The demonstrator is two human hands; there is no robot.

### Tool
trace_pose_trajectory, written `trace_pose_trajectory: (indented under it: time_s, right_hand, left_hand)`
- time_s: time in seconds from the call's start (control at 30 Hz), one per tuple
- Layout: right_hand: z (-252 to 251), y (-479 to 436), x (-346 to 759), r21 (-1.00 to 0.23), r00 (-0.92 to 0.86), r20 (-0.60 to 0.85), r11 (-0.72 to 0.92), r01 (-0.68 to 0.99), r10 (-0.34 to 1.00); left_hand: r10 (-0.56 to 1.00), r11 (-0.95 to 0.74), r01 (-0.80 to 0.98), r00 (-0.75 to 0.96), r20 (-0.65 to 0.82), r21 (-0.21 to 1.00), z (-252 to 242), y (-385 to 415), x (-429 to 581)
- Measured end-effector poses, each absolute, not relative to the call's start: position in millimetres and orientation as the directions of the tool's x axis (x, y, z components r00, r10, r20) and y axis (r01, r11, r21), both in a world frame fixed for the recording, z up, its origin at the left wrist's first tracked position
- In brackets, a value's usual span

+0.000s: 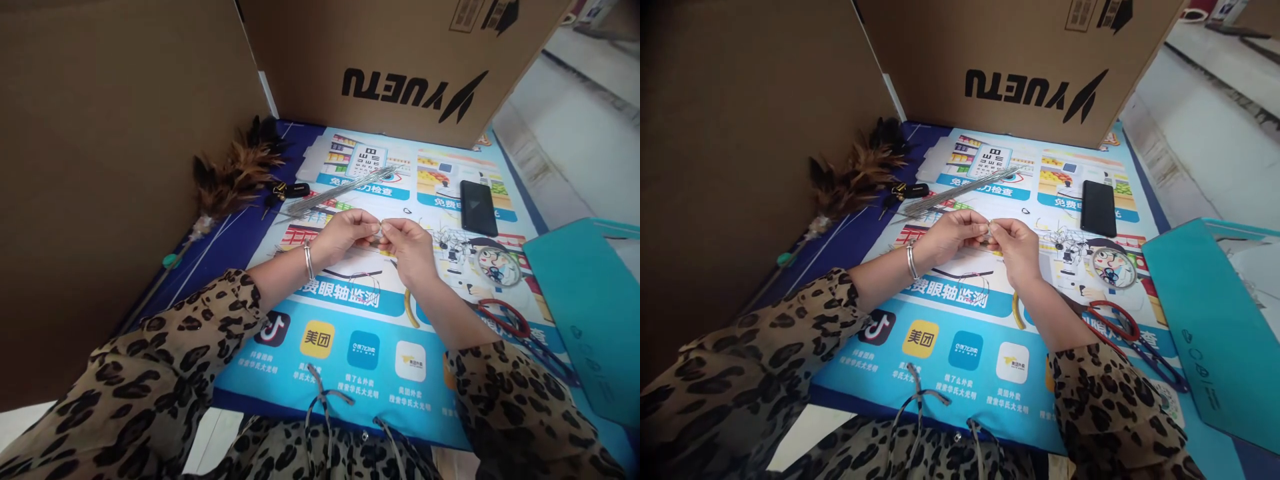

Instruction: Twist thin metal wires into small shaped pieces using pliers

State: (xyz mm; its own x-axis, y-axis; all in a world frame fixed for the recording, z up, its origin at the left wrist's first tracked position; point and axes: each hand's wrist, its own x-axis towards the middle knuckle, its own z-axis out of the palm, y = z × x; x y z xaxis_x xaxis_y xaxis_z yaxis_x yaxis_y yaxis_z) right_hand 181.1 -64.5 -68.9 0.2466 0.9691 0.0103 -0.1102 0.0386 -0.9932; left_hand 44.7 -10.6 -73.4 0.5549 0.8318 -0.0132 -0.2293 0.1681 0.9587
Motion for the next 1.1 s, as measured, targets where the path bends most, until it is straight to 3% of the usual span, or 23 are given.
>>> trace_pose_trajectory:
  time_s: [0.4, 0.6, 0.73, 0.87, 0.97, 1.1]
  right_hand:
    - [-69, -62, 187, -0.991, 0.258, 0.015, 0.048, -0.122, 0.966]
    - [-68, -57, 200, -0.999, 0.309, 0.034, 0.033, 0.01, 0.95]
    - [-71, -49, 217, -0.991, 0.38, 0.028, -0.024, 0.13, 0.924]
    - [-75, -43, 231, -0.983, 0.411, -0.026, -0.098, 0.154, 0.911]
    - [-77, -37, 236, -0.967, 0.415, -0.066, -0.16, 0.196, 0.908]
    - [-79, -23, 238, -0.937, 0.401, -0.09, -0.214, 0.276, 0.912]
  left_hand:
    - [0.83, 0.137, -0.166, 0.557, -0.022, 0.977, -68, -12, 44]
    - [0.856, 0.082, -0.1, 0.516, -0.019, 0.992, -69, -9, 45]
    - [0.892, -0.161, 0.035, 0.432, 0.131, 0.986, -73, -2, 45]
    - [0.803, -0.482, 0.211, 0.496, 0.331, 0.85, -74, 2, 44]
    - [0.692, -0.589, 0.252, 0.649, 0.317, 0.768, -73, 3, 43]
    - [0.618, -0.685, 0.296, 0.72, 0.316, 0.666, -73, 2, 43]
